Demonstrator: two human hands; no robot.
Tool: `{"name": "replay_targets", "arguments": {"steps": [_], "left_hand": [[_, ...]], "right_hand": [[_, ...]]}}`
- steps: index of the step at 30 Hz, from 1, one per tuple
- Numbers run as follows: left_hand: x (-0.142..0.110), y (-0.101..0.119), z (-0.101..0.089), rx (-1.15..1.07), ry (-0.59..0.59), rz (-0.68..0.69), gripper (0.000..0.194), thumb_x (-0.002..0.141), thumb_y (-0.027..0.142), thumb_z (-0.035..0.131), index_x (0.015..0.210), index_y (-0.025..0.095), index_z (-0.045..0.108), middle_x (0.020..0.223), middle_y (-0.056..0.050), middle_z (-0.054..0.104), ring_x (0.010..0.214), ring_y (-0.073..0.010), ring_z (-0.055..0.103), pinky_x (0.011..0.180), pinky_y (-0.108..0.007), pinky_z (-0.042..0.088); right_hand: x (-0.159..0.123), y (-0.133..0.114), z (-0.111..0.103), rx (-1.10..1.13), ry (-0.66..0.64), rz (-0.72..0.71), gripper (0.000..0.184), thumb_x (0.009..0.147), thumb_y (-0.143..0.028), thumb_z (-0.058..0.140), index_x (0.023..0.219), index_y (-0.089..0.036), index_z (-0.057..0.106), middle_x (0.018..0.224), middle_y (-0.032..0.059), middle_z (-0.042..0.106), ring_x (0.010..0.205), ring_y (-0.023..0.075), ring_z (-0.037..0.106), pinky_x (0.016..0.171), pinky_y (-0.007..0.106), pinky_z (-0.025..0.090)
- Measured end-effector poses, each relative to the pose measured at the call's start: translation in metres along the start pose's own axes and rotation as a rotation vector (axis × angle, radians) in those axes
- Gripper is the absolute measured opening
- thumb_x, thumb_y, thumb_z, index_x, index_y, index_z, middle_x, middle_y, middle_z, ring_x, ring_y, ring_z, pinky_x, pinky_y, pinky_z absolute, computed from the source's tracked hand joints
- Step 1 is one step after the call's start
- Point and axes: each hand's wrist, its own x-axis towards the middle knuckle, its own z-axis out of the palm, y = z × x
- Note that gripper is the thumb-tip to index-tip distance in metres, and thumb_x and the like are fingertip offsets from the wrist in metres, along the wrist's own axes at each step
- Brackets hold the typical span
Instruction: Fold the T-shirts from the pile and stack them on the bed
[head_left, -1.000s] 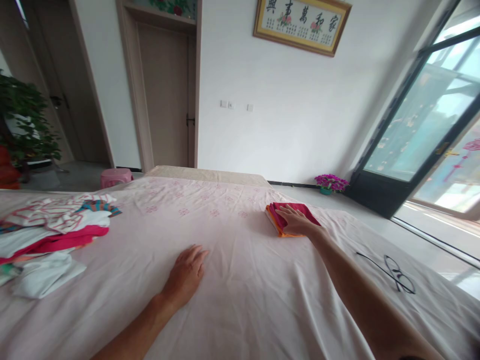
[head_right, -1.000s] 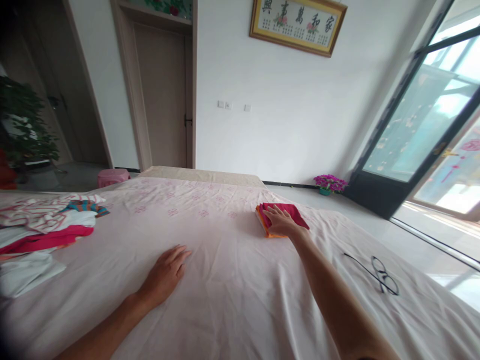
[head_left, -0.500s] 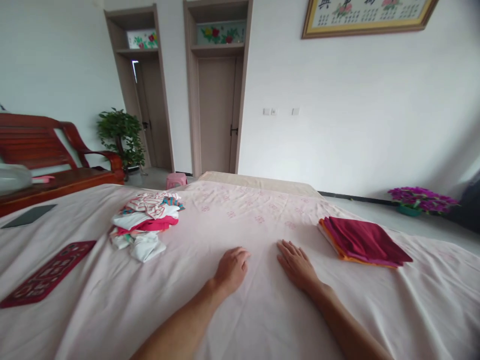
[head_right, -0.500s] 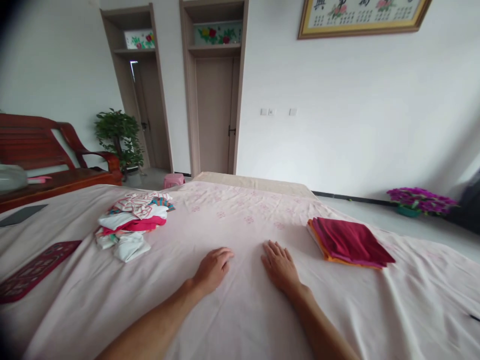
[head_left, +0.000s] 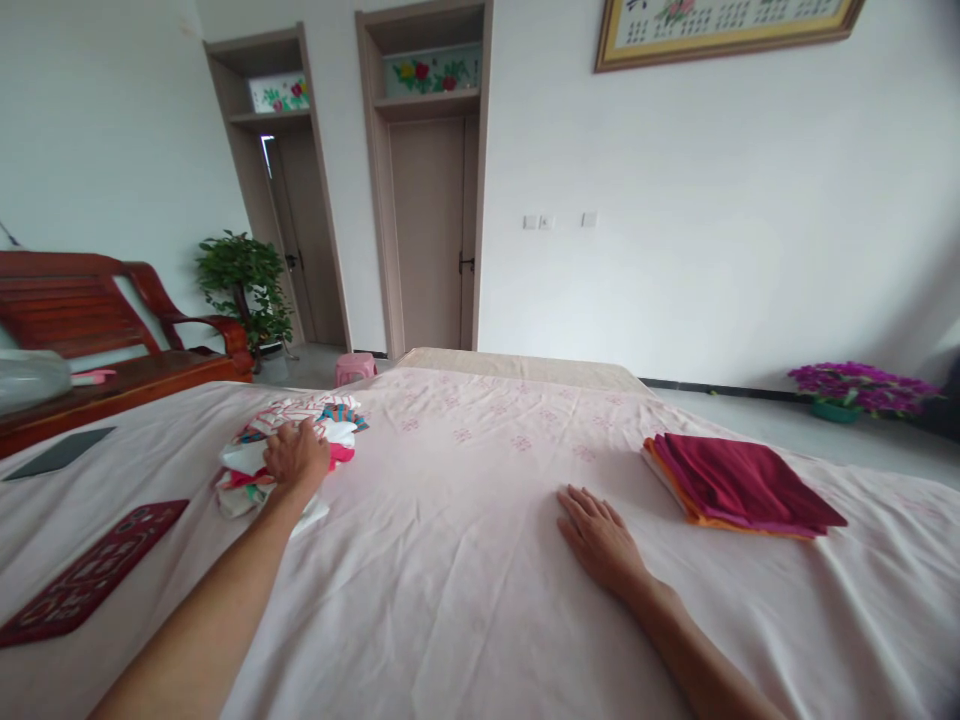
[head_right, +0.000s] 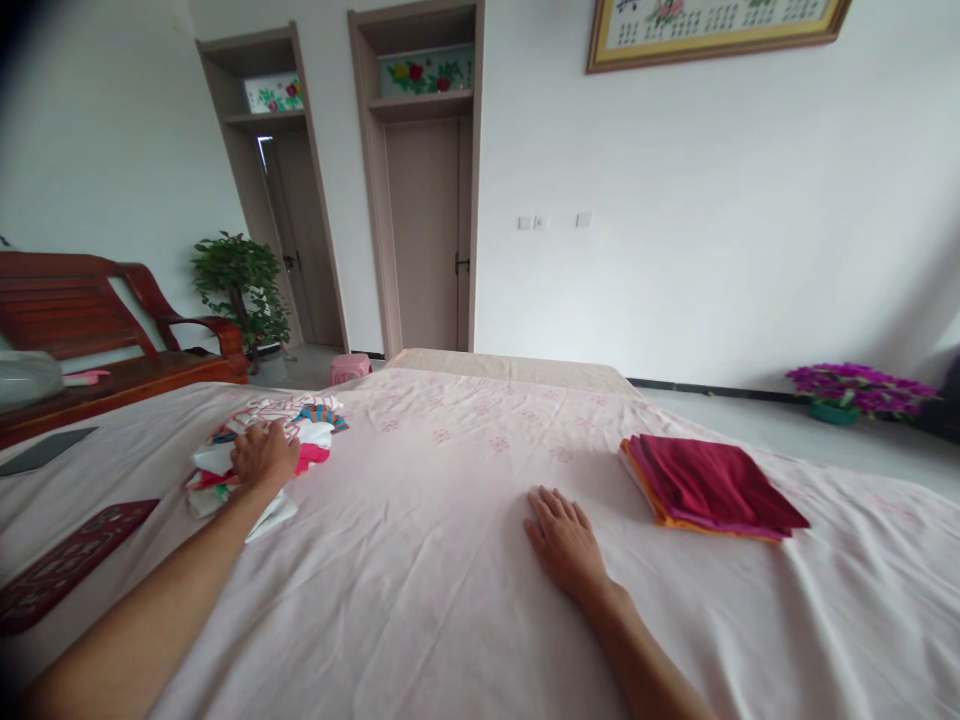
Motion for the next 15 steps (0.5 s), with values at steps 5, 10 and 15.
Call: {"name": "replay_targets", "arguments": {"steps": [5, 10, 15], "left_hand": [[0.029, -0.026, -0.006, -0.082, -0.178, -0.12, 0.031, 0.089, 0.028, 0.046, 0.105, 0.007, 0.062, 0.108, -0.01, 0.061, 0.11, -0.0319, 0.054, 0.09, -0.048, 0.042], [0.051, -0.012, -0.007, -0.222, -0.145, -0.22, 0.02, 0.086, 0.029, 0.05, 0.081, 0.013, 0.061, 0.088, -0.014, 0.066, 0.095, -0.033, 0.061, 0.085, -0.052, 0.045], [0.045, 0.035, -0.014, -0.479, -0.083, -0.08, 0.026, 0.085, 0.034, 0.048, 0.095, 0.012, 0.06, 0.082, -0.01, 0.063, 0.085, -0.0253, 0.062, 0.084, -0.045, 0.047]], "right_hand": [[0.0, 0.001, 0.001, -0.01, -0.014, 0.003, 0.054, 0.095, -0.047, 0.031, 0.143, -0.028, 0.047, 0.152, 0.0043, 0.041, 0.142, 0.0246, 0.031, 0.117, 0.046, 0.023], [-0.001, -0.002, -0.003, 0.003, -0.021, 0.016, 0.053, 0.095, -0.046, 0.032, 0.142, -0.027, 0.048, 0.152, 0.0045, 0.04, 0.143, 0.0251, 0.031, 0.117, 0.046, 0.021], [-0.002, -0.003, -0.006, 0.022, -0.022, 0.017, 0.053, 0.095, -0.045, 0.033, 0.142, -0.027, 0.048, 0.152, 0.0055, 0.04, 0.142, 0.0258, 0.031, 0.117, 0.046, 0.022]]}}
